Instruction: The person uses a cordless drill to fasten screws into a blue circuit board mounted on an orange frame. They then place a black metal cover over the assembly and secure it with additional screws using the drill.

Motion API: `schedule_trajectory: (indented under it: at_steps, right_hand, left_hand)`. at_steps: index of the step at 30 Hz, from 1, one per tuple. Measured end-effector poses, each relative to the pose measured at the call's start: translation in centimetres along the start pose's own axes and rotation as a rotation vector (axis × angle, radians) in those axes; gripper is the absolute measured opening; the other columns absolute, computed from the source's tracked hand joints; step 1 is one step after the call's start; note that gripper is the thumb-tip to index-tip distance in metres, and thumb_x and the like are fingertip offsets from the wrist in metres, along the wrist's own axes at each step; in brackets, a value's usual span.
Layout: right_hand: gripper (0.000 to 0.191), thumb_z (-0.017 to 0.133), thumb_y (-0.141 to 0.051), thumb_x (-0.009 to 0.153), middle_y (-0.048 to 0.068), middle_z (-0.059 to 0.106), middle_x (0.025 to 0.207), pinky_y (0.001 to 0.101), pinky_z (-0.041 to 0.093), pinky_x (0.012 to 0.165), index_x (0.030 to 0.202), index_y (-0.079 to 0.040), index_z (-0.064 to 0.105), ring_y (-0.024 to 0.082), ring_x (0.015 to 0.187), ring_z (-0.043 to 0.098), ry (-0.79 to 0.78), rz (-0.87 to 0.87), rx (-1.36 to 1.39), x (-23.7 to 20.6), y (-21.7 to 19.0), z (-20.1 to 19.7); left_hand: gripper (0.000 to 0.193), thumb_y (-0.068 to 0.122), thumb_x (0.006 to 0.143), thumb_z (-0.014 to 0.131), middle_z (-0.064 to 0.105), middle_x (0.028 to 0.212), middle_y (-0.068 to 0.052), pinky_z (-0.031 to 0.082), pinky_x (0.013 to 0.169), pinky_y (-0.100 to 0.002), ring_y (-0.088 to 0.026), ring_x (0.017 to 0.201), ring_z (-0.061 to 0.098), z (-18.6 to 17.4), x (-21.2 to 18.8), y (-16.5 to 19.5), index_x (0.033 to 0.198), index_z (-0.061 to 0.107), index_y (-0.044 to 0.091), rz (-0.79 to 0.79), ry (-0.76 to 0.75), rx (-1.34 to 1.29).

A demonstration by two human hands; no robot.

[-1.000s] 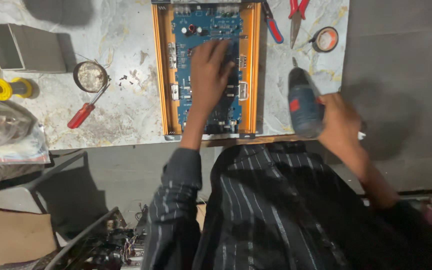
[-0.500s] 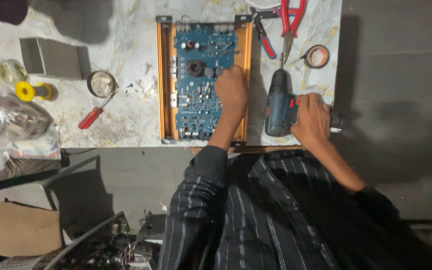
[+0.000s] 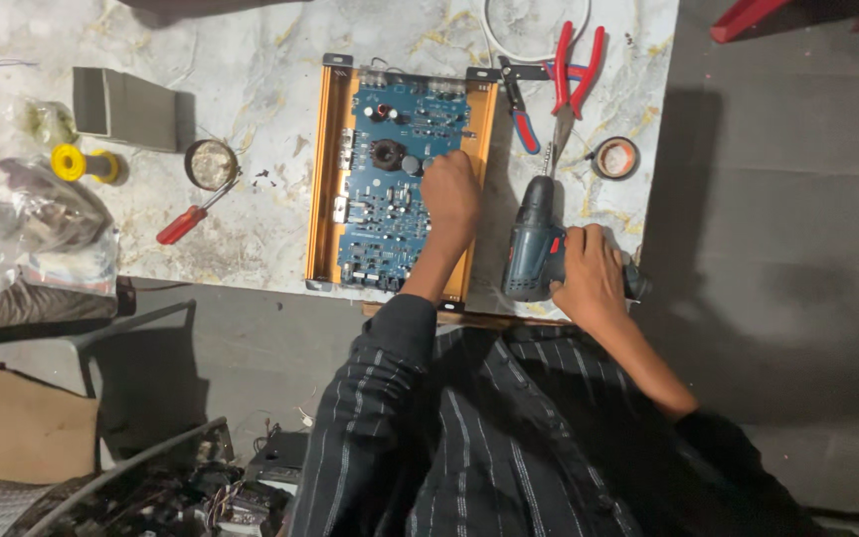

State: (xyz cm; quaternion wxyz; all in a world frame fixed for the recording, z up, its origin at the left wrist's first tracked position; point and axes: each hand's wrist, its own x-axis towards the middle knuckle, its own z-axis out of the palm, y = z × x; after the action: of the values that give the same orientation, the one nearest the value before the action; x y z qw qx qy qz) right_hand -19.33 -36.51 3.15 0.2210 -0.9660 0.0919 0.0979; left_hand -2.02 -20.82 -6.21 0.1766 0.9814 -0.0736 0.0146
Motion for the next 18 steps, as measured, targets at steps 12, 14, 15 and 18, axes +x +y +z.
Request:
schedule_trajectory:
  at_steps: [12, 14, 15, 18]
  right_hand:
    - [0.072, 0.085, -0.007, 0.063, 0.021, 0.051, 0.121, 0.0521, 0.041, 0.098, 0.126, 0.001, 0.052, 0.041, 0.116, 0.053, 0.032, 0.043, -0.054, -0.7, -1.1, 1.1]
    - [0.075, 0.085, -0.007, 0.063, 0.021, 0.051, 0.123, 0.0525, 0.039, 0.099, 0.13, 0.001, 0.051, 0.041, 0.118, 0.053, 0.058, 0.05, -0.089, -0.9, -1.6, 1.3]
    - [0.078, 0.085, -0.006, 0.062, 0.02, 0.051, 0.123, 0.0528, 0.039, 0.101, 0.132, 0.001, 0.051, 0.041, 0.119, 0.052, 0.074, 0.052, -0.082, -1.1, -2.0, 1.3]
    - [0.082, 0.082, -0.002, 0.062, 0.019, 0.052, 0.128, 0.0533, 0.037, 0.107, 0.137, 0.002, 0.051, 0.04, 0.125, 0.051, 0.179, 0.056, -0.129, -2.1, -3.6, 1.1]
  left_hand:
    - [0.009, 0.0, 0.086, 0.062, 0.071, 0.085, -0.024, 0.06, 0.066, -0.045, -0.041, 0.078, 0.073, -1.0, -0.1, 0.1, 0.082, 0.069, 0.0, -0.003, -0.026, -0.081]
    - [0.01, 0.006, 0.087, 0.065, 0.07, 0.08, -0.025, 0.058, 0.065, -0.049, -0.043, 0.075, 0.071, -3.2, -0.6, -0.3, 0.079, 0.069, -0.001, 0.026, -0.05, -0.179]
    - [0.013, 0.009, 0.087, 0.067, 0.07, 0.078, -0.026, 0.057, 0.065, -0.051, -0.044, 0.074, 0.071, -4.6, -1.1, -0.5, 0.078, 0.068, -0.001, 0.042, -0.061, -0.229]
    - [0.016, 0.01, 0.093, 0.065, 0.068, 0.077, -0.027, 0.051, 0.063, -0.055, -0.047, 0.073, 0.067, -10.1, -4.5, -2.4, 0.086, 0.064, -0.004, 0.129, -0.09, -0.412]
